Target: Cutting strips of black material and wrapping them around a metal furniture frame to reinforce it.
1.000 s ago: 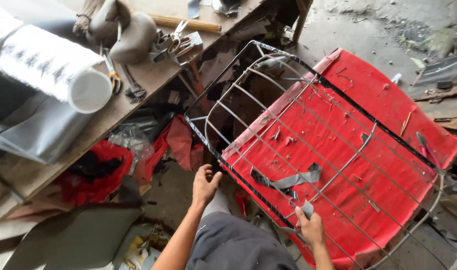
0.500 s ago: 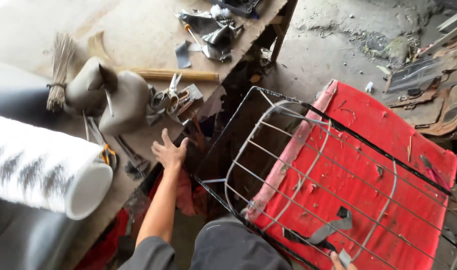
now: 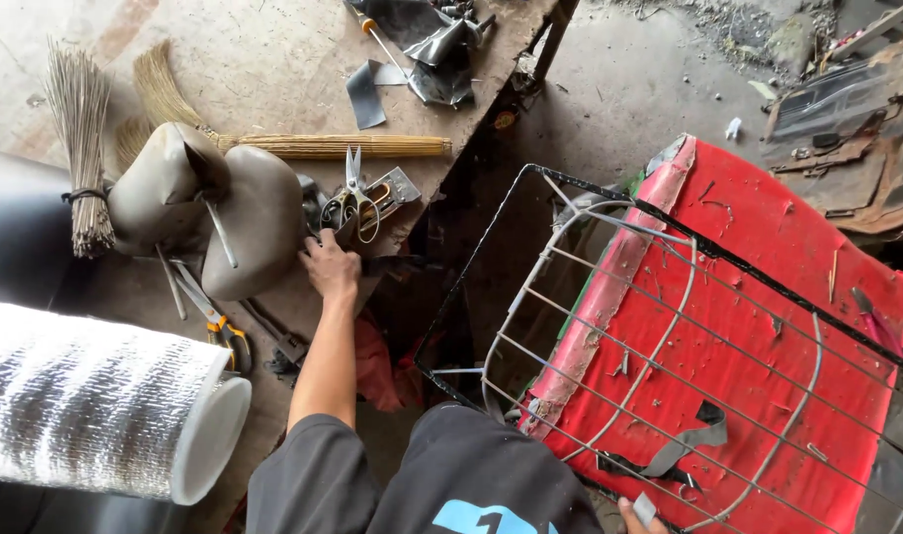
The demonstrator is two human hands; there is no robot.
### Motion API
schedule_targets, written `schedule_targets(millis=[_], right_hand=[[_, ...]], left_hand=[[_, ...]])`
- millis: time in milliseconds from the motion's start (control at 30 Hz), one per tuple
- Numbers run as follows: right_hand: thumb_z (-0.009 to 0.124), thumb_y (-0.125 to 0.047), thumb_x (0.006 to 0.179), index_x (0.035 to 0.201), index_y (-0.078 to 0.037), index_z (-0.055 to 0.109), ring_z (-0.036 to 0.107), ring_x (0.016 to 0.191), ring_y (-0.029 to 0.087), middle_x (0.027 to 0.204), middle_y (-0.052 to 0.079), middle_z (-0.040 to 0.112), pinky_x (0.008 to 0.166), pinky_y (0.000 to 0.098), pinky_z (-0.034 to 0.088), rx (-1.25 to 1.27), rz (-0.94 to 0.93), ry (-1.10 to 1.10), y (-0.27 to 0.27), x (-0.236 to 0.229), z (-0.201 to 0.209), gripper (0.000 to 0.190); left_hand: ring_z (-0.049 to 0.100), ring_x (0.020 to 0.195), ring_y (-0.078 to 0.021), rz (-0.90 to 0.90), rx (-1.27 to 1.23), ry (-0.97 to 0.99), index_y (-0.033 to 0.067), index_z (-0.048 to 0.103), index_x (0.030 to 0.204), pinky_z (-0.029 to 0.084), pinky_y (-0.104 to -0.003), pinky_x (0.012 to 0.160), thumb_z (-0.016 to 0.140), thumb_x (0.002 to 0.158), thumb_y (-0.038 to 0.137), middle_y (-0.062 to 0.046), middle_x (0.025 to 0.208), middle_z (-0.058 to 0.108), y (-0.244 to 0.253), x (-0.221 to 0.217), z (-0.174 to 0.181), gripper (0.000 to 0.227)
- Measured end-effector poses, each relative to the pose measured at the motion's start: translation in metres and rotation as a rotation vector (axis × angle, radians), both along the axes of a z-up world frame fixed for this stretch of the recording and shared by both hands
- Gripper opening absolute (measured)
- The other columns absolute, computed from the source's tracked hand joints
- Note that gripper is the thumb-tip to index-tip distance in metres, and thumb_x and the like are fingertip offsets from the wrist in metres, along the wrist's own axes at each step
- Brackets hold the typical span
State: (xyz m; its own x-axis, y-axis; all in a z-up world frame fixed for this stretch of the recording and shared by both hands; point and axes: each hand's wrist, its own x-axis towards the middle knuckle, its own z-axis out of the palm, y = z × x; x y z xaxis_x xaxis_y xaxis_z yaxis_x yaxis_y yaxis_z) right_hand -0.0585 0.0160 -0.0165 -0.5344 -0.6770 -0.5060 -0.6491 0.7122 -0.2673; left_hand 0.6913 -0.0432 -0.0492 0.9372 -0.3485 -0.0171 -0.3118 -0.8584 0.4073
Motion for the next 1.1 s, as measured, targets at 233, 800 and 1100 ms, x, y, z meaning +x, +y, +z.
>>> schedule_targets(millis=[233,800,1100], right_hand=[[0.073,-0.057,0.090,0.065,0.000,0.079,0.069,0.074,0.035,0.069,0.017,0.077,0.083,0.0405,0.048,0.252,0.035,-0.057,-0.041,0.039,0.050,0.063],[0.072,-0.053,0.095,0.074,-0.003,0.079,0.070,0.079,0.030,0.074,0.013,0.078,0.079,0.0425,0.049,0.084,0.171,-0.189,-0.042,0.016,0.045,0.055],[0.072,-0.053,0.097,0.101,-0.008,0.081,0.070,0.087,0.030,0.083,0.010,0.079,0.082,0.0436,0.048,0.113,0.090,-0.226,-0.029,0.019,0.047,0.046]], left_hand=[[0.071,0.080,-0.0506,0.017,-0.199,0.037,0.0048,0.066,0.109,0.056,-0.060,0.077,0.054,0.078,0.005,-0.024,0.089,0.075,0.022,0.015,0.093,0.034],[0.065,0.071,-0.0245,-0.160,-0.896,-0.680,-0.0029,0.077,0.102,0.052,-0.038,0.062,0.062,0.076,-0.008,-0.013,0.086,0.076,0.072,0.038,0.321,0.030],[0.069,0.083,-0.0140,-0.513,-0.028,0.701,0.0122,0.074,0.115,0.060,-0.028,0.074,0.076,0.078,0.003,-0.005,0.103,0.076,0.046,-0.054,0.186,0.039]])
